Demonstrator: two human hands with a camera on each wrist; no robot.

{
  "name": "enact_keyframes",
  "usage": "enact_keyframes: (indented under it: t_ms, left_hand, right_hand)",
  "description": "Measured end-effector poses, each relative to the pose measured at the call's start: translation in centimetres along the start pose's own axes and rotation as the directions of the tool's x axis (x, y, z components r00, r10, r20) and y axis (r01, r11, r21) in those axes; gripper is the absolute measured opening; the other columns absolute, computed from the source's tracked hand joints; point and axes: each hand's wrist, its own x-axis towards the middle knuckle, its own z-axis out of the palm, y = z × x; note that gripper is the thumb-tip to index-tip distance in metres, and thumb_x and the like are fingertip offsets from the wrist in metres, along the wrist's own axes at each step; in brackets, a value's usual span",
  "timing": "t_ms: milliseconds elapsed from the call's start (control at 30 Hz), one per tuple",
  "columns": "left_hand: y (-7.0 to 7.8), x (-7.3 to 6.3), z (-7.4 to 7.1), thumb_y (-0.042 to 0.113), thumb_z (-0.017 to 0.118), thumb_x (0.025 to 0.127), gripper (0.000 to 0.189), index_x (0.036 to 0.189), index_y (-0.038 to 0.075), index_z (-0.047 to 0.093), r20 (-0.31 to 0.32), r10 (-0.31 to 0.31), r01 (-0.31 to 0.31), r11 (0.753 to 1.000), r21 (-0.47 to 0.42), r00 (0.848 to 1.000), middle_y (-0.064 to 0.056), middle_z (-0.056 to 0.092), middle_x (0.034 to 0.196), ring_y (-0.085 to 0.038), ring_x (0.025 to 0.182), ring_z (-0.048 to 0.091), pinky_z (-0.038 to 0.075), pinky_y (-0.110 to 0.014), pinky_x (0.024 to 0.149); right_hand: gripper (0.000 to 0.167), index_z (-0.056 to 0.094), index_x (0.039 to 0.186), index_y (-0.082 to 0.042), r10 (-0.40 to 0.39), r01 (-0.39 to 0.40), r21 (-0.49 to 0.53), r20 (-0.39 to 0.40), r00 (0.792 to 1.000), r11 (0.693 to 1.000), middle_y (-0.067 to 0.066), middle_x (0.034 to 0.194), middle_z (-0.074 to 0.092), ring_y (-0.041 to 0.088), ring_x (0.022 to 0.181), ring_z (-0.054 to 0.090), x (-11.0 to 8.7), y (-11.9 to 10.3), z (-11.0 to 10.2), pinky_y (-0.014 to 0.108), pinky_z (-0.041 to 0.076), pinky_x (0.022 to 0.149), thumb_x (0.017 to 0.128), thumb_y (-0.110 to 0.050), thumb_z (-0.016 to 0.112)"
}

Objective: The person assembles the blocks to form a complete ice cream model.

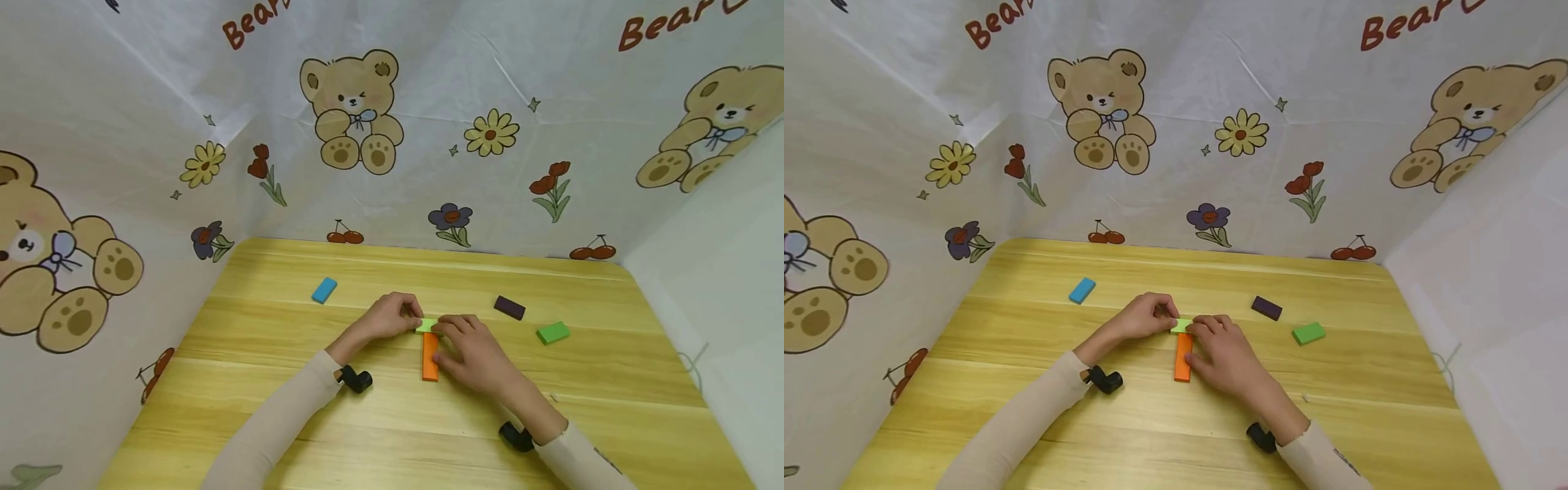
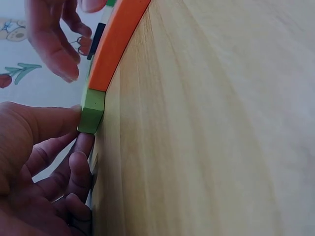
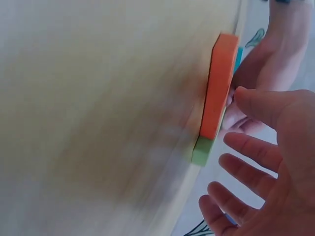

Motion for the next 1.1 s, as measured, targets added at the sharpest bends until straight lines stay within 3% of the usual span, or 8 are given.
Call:
enact_keyframes:
  t_ms: [233,500,633,767,900,1033,1100]
  left_hand:
    - [0.1,-0.1,-0.3,0.021,0.076,0.102,0.004,0.103,0.018,0.076,0.013,-0.008,0.008,1.0,-0.013,1.0,0.0,0.076,0.097,-0.013,0.085,0.066,0.054,-0.034,0.084]
    - [-0.2,-0.4,-0.5,0.023,0.072,0.105,0.007,0.108,0.018,0.075,0.026,0.018,-0.018,1.0,-0.01,1.0,-0.001,0.075,0.101,-0.014,0.087,0.065,0.054,-0.034,0.086]
    - [-0.4,-1.1,-1.4,0.025,0.068,0.107,0.009,0.108,0.02,0.076,-0.034,0.025,-0.025,1.0,0.01,0.999,0.0,0.073,0.102,-0.014,0.086,0.064,0.053,-0.032,0.081]
    - [-1.1,-2.3,-3.0,0.025,0.068,0.107,0.011,0.108,0.018,0.077,-0.132,-0.019,0.024,0.999,0.03,0.991,-0.001,0.073,0.102,-0.015,0.078,0.062,0.053,-0.031,0.071]
    - [-2.2,-3.8,-5.5,0.025,0.068,0.108,0.013,0.11,0.016,0.076,-0.248,-0.078,0.097,0.993,0.066,0.966,-0.002,0.074,0.105,-0.016,0.076,0.062,0.052,-0.033,0.068]
    - [-3.5,-5.3,-8.3,0.025,0.066,0.108,0.015,0.115,0.016,0.076,-0.386,-0.113,0.188,0.969,0.163,0.916,-0.004,0.074,0.108,-0.02,0.083,0.064,0.049,-0.037,0.076]
    - [-4.2,-6.2,-9.6,0.024,0.066,0.107,0.018,0.12,0.015,0.075,-0.446,-0.133,0.249,0.945,0.212,0.885,-0.007,0.073,0.11,-0.025,0.088,0.064,0.05,-0.041,0.078]
  right_hand:
    - [0.056,0.066,0.147,-0.015,-0.006,0.007,-0.046,0.028,1.0,0.999,0.009,0.151,0.065,0.035,0.138,0.056,-0.6,-1.0,0.1,0.059,0.047,0.112,0.099,-0.041,0.078]
    - [0.053,0.068,0.146,-0.017,0.004,-0.003,-0.017,0.032,0.999,1.0,0.009,0.151,0.066,0.035,0.138,0.056,-0.7,-1.0,0.2,0.06,0.047,0.109,0.099,-0.039,0.078]
    - [0.055,0.067,0.147,-0.017,0.022,-0.021,-0.021,0.038,0.999,1.0,0.007,0.15,0.066,0.035,0.14,0.056,-0.7,-1.1,0.2,0.06,0.046,0.111,0.099,-0.041,0.078]
    - [0.059,0.064,0.15,-0.017,0.033,-0.032,-0.034,0.045,0.998,0.999,0.006,0.151,0.065,0.034,0.14,0.056,-0.7,-1.1,0.4,0.06,0.045,0.11,0.099,-0.043,0.078]
    - [0.06,0.063,0.152,-0.015,0.032,-0.031,-0.029,0.047,0.998,0.999,0.006,0.152,0.064,0.034,0.141,0.055,-0.8,-0.9,0.6,0.059,0.045,0.109,0.099,-0.041,0.077]
    - [0.06,0.063,0.151,-0.014,0.02,-0.02,-0.022,0.03,0.999,1.0,0.007,0.152,0.065,0.035,0.14,0.056,-0.9,-0.9,0.6,0.059,0.045,0.107,0.099,-0.039,0.079]
    - [0.059,0.064,0.151,-0.014,0.017,-0.016,-0.011,0.031,0.999,1.0,0.007,0.152,0.065,0.035,0.14,0.056,-0.8,-1.0,0.7,0.06,0.044,0.108,0.099,-0.038,0.079]
